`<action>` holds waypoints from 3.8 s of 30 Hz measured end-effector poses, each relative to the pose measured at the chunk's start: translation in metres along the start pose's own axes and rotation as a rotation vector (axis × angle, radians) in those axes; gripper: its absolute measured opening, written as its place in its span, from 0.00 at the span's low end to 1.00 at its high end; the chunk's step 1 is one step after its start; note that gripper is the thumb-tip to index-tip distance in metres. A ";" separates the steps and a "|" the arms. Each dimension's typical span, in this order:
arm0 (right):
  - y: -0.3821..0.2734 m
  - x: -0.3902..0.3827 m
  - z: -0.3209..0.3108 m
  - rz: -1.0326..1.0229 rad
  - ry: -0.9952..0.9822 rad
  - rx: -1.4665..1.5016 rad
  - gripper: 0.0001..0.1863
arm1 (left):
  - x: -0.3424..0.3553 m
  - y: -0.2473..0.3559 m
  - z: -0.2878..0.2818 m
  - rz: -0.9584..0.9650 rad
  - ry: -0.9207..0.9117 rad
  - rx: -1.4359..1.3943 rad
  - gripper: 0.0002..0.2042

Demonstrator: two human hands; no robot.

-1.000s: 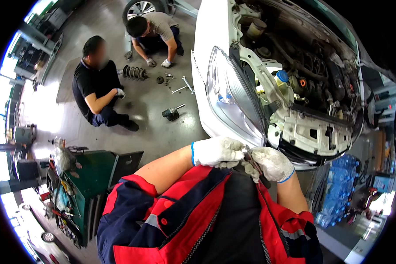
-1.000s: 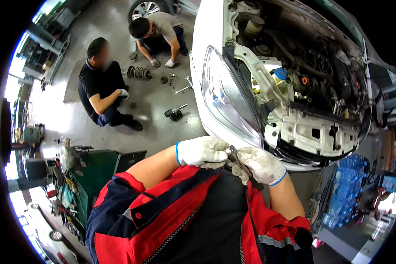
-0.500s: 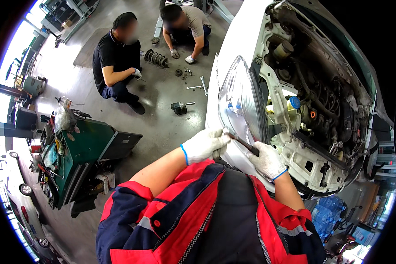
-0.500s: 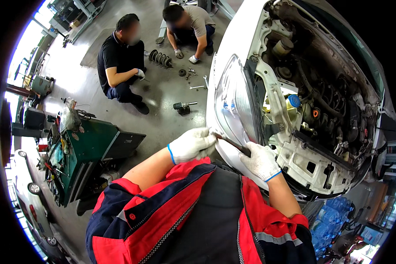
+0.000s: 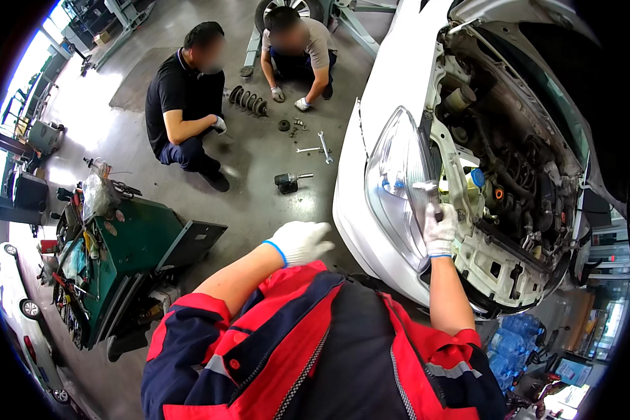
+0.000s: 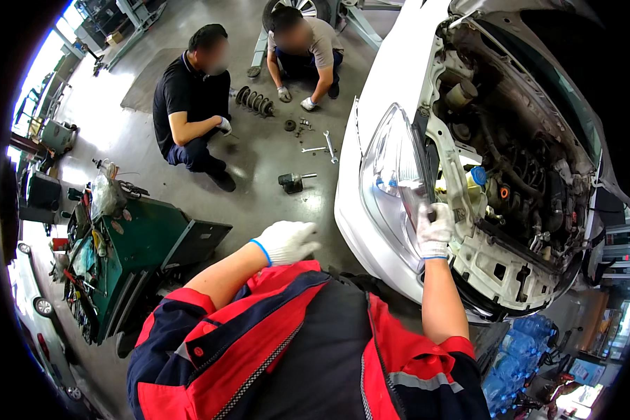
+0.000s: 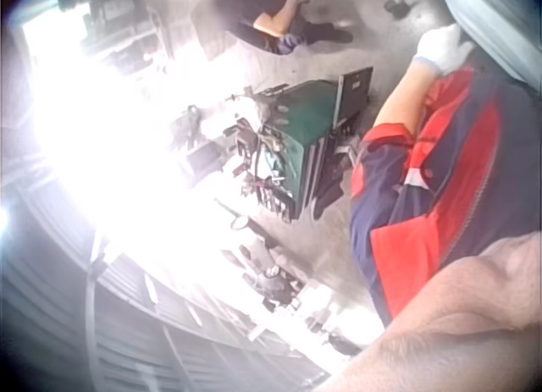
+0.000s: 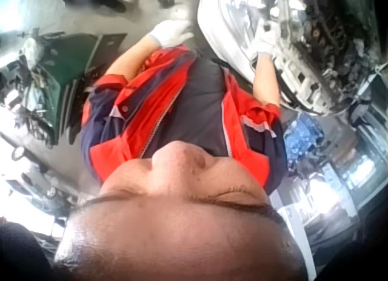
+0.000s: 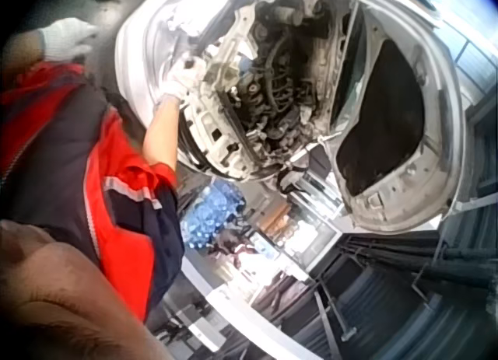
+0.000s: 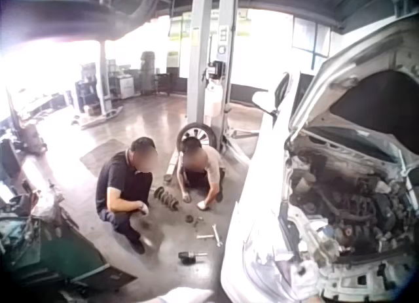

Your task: The person selects a socket wrench from a tool cart and uses it to loosen and tighten bolts on a component within the car's engine bay. They repeatedly adjust the tool and reposition their hands to access the fasteners.

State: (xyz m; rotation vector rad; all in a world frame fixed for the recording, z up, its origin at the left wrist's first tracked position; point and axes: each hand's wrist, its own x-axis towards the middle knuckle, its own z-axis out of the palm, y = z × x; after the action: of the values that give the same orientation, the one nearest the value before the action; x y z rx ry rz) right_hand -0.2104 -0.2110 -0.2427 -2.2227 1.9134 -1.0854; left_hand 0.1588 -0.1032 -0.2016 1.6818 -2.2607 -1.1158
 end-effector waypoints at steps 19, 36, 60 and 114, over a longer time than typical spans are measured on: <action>0.032 0.007 0.032 0.399 0.097 -0.129 0.24 | -0.130 -0.196 0.115 -0.780 -0.156 -0.076 0.27; 0.026 0.007 0.029 0.429 0.089 -0.163 0.25 | -0.169 -0.228 0.153 -0.966 -0.228 -0.171 0.28; 0.020 0.010 0.026 0.484 0.048 -0.163 0.25 | -0.142 -0.231 0.152 -0.896 -0.180 -0.181 0.28; 0.028 0.007 0.031 0.428 0.097 -0.168 0.23 | -0.096 -0.224 0.127 -0.800 -0.163 -0.148 0.27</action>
State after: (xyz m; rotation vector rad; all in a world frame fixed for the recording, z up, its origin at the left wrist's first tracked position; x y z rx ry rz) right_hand -0.2192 -0.2366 -0.2751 -1.7219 2.4479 -1.0081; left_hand 0.3087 0.0154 -0.3988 2.5846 -1.5040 -1.5422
